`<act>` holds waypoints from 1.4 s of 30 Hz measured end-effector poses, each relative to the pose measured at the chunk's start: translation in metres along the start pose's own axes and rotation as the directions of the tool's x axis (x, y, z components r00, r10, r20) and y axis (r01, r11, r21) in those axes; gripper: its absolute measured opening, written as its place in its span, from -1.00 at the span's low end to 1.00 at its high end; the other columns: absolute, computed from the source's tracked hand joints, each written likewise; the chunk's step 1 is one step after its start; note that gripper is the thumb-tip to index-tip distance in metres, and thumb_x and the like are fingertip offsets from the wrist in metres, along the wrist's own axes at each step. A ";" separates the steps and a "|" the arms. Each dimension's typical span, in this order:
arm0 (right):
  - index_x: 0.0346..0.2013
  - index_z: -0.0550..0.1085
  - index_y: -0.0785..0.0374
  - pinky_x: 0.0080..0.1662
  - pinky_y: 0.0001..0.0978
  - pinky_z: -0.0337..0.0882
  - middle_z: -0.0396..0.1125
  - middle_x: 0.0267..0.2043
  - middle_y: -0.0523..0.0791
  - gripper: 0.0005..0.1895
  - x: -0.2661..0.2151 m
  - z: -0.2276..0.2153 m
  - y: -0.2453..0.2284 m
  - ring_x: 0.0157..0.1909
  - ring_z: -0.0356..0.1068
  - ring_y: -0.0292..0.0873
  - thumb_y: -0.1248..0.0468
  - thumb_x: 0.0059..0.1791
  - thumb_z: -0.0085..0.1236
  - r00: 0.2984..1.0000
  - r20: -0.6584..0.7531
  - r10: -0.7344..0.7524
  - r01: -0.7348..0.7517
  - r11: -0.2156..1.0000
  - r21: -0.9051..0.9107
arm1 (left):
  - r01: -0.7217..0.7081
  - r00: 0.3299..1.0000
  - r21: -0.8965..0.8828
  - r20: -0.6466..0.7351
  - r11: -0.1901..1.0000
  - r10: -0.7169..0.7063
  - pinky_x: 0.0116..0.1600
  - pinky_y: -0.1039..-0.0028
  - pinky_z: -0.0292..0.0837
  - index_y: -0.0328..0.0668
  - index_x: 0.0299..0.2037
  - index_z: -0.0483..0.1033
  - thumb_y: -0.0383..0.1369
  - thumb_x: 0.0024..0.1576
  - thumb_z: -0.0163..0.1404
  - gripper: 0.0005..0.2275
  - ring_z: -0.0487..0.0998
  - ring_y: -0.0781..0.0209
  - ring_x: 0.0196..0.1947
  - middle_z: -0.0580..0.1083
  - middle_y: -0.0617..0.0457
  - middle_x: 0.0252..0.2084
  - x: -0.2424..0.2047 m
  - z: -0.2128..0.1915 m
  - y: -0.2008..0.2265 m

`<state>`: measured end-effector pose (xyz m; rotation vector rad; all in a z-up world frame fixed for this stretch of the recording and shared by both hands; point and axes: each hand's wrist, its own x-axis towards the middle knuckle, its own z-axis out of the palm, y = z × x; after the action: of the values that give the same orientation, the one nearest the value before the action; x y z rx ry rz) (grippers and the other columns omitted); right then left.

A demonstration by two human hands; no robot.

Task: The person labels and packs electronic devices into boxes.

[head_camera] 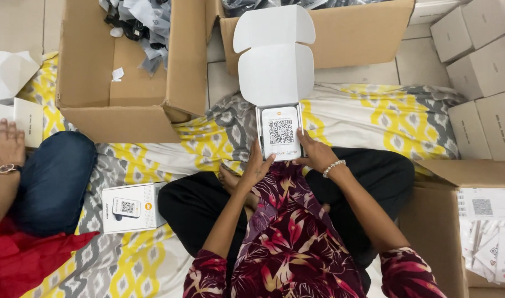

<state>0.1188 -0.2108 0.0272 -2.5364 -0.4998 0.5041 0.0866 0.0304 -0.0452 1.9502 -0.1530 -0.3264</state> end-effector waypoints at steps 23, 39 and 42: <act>0.31 0.26 0.17 0.21 -0.01 0.33 -0.17 0.49 0.27 -0.13 -0.114 -0.025 0.043 0.35 0.20 0.33 0.06 -0.21 0.42 0.924 -0.213 -0.319 0.281 0.941 -0.190 | -0.258 0.916 0.764 -0.001 0.591 0.402 0.34 -0.20 0.10 -0.43 0.42 0.07 -0.40 0.13 0.05 -0.36 0.07 -0.36 0.45 0.04 -0.44 0.47 -0.031 0.041 0.080; 0.05 0.56 0.16 0.01 0.00 0.44 0.41 0.06 0.06 -0.68 -0.472 -0.032 0.260 0.03 0.44 0.14 0.21 0.01 0.31 0.123 -0.566 0.816 -0.882 0.350 0.314 | -0.914 0.404 0.167 0.461 0.370 0.790 0.52 -0.08 0.06 -0.25 0.39 0.23 -0.72 0.17 -0.13 -0.47 0.21 -0.31 0.45 0.12 -0.35 0.49 -0.038 0.250 0.174; 0.18 0.47 0.18 0.14 0.00 0.41 0.29 0.21 0.17 -0.42 -0.495 0.010 0.327 0.16 0.37 0.20 0.21 -0.13 0.40 -0.011 -0.390 0.921 -0.914 0.149 0.377 | -0.896 0.429 0.233 0.668 0.377 0.608 0.53 -0.02 -0.06 -0.27 0.29 0.33 -0.71 0.03 -0.14 -0.46 0.08 -0.32 0.50 0.16 -0.22 0.48 -0.033 0.256 0.162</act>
<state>-0.2320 -0.6865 -0.0310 -2.4232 1.6167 0.0930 -0.0140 -0.2507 0.0158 2.0478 -1.6856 -0.0882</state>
